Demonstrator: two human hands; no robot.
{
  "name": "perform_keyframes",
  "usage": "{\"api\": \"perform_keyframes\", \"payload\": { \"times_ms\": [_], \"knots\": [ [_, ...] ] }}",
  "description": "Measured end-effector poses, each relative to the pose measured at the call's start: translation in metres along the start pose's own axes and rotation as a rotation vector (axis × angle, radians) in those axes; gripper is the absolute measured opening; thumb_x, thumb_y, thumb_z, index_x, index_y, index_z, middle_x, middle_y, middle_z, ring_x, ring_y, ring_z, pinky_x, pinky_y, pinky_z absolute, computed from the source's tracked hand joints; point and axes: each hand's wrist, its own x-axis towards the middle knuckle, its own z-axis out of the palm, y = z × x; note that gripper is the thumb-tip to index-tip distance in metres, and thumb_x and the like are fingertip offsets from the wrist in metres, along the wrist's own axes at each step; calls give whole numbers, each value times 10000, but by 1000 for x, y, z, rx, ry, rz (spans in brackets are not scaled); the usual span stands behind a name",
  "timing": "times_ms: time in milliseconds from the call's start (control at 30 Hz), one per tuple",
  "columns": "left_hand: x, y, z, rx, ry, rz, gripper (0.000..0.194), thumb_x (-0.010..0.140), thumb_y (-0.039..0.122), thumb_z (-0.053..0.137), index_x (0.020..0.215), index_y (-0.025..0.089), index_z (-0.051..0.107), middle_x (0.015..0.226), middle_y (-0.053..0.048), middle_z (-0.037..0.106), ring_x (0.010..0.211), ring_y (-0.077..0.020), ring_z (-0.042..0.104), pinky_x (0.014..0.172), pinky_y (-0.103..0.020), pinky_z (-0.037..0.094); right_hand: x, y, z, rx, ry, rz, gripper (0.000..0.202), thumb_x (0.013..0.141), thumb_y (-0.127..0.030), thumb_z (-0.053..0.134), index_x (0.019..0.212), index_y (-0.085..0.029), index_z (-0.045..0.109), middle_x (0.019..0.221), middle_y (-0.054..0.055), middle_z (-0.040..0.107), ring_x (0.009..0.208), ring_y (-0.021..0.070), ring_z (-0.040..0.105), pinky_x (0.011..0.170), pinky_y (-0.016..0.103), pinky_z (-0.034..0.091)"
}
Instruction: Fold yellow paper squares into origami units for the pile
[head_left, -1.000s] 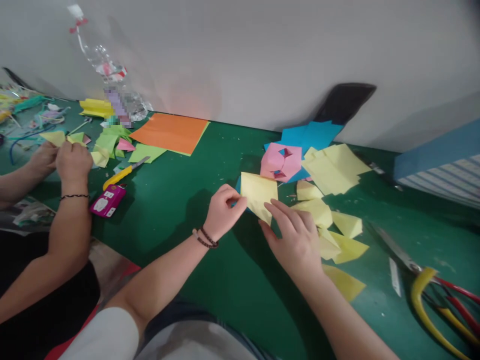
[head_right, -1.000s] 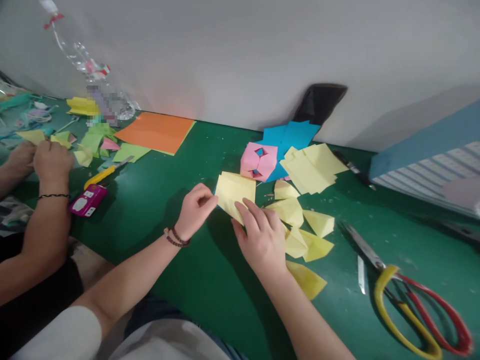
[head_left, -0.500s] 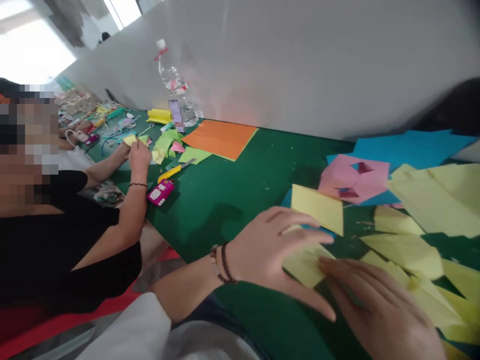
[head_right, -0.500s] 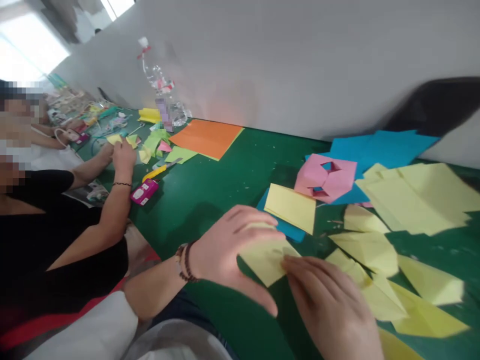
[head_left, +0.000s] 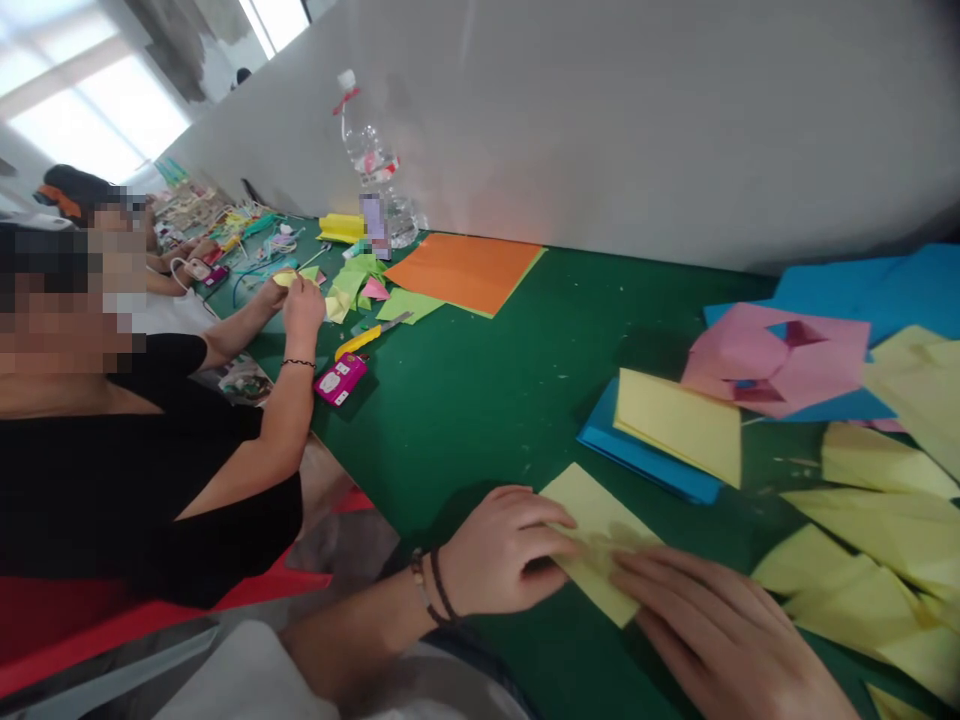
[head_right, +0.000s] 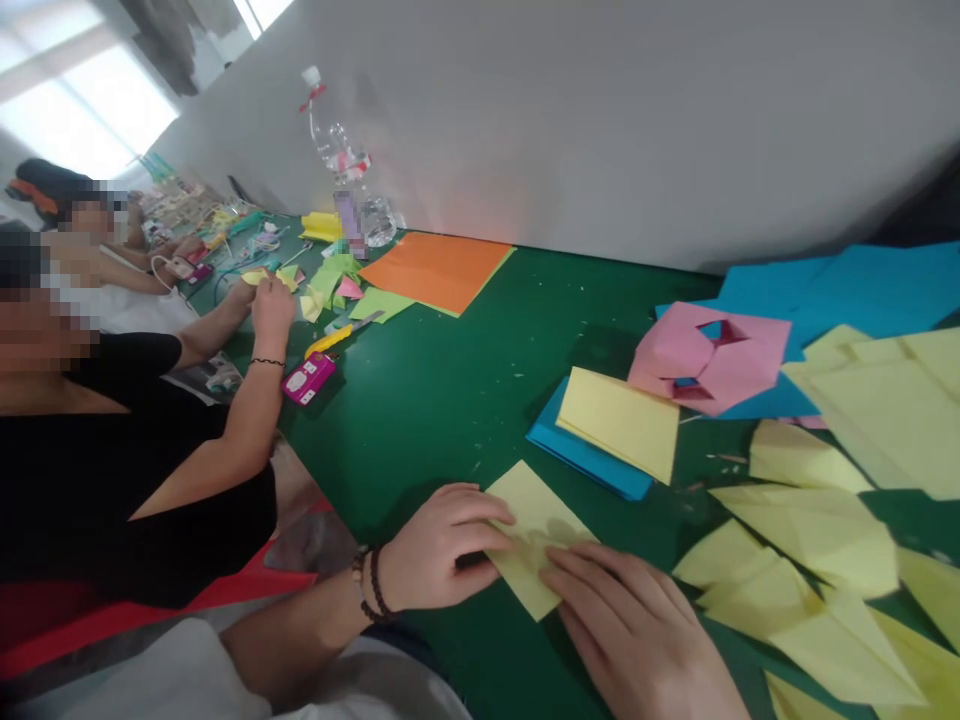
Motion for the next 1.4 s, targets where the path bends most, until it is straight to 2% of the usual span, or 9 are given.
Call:
{"api": "perform_keyframes", "payload": {
  "times_ms": [167, 467, 633, 767, 833, 967, 1167, 1300, 1400],
  "knots": [
    [4, 1, -5, -51, 13, -35, 156, 897, 318, 582, 935, 198, 675, 1126, -71, 689, 1067, -177, 634, 1025, -369, 452, -5, 1, 1, 15, 53, 132, 178, 930, -205, 477, 979, -202, 648, 875, 34, 719, 829, 183, 675, 778, 342, 500],
    [2, 5, -6, -100, 125, -31, 166, 901, 309, 579, 970, 189, 671, 1067, -63, 703, 1029, -184, 644, 946, -350, 487, 0, -6, 5, 20, 90, 174, 144, 927, -181, 506, 988, -214, 633, 823, 15, 704, 799, 172, 667, 772, 315, 511],
    [39, 6, -24, -58, -79, 58, 215, 892, 373, 616, 960, 179, 679, 1051, -63, 714, 975, -177, 662, 870, -306, 514, -3, -4, 0, -25, 133, 226, 139, 913, -179, 506, 971, -217, 627, 820, 27, 695, 783, 196, 660, 782, 349, 501],
    [82, -3, -42, -148, -277, 377, 331, 753, 478, 754, 875, 179, 683, 1016, -75, 722, 966, -196, 674, 885, -307, 529, -3, -1, -2, -33, 130, 234, 122, 907, -186, 517, 944, -201, 632, 851, 52, 701, 815, 209, 663, 797, 363, 508],
    [92, -11, -48, -275, -258, 359, 308, 711, 460, 791, 835, 206, 668, 987, -58, 727, 978, -189, 673, 918, -309, 529, -2, -2, -3, -1, 112, 227, 118, 904, -183, 531, 939, -207, 641, 858, 45, 709, 815, 199, 667, 793, 353, 522],
    [90, -27, -46, -318, -52, 198, 73, 867, 252, 625, 867, 192, 667, 939, -80, 732, 931, -186, 682, 874, -339, 543, 2, -7, -4, 30, 87, 315, 130, 902, -156, 546, 950, -214, 651, 845, 37, 720, 787, 181, 677, 757, 333, 551],
    [82, -34, -33, -114, -225, 360, 121, 888, 246, 598, 945, 183, 684, 1017, -73, 741, 1131, -240, 632, 995, -412, 487, 1, -11, -5, -24, 41, 552, 189, 947, -190, 486, 1092, -209, 605, 806, 36, 706, 671, 163, 677, 635, 282, 555],
    [81, -28, -32, -133, -229, 348, 157, 893, 183, 527, 877, 182, 683, 917, -46, 753, 950, -183, 698, 980, -368, 494, -4, -11, -4, -99, 71, 704, 251, 952, -253, 493, 1192, -222, 561, 877, 38, 726, 635, 154, 683, 578, 255, 545],
    [81, -26, -31, -118, -193, 346, 127, 889, 237, 553, 838, 177, 652, 880, -54, 734, 886, -179, 684, 920, -352, 513, -4, -9, -2, -108, 39, 689, 217, 951, -256, 493, 1150, -222, 571, 851, 31, 721, 670, 164, 686, 613, 271, 549]
  ]
}}
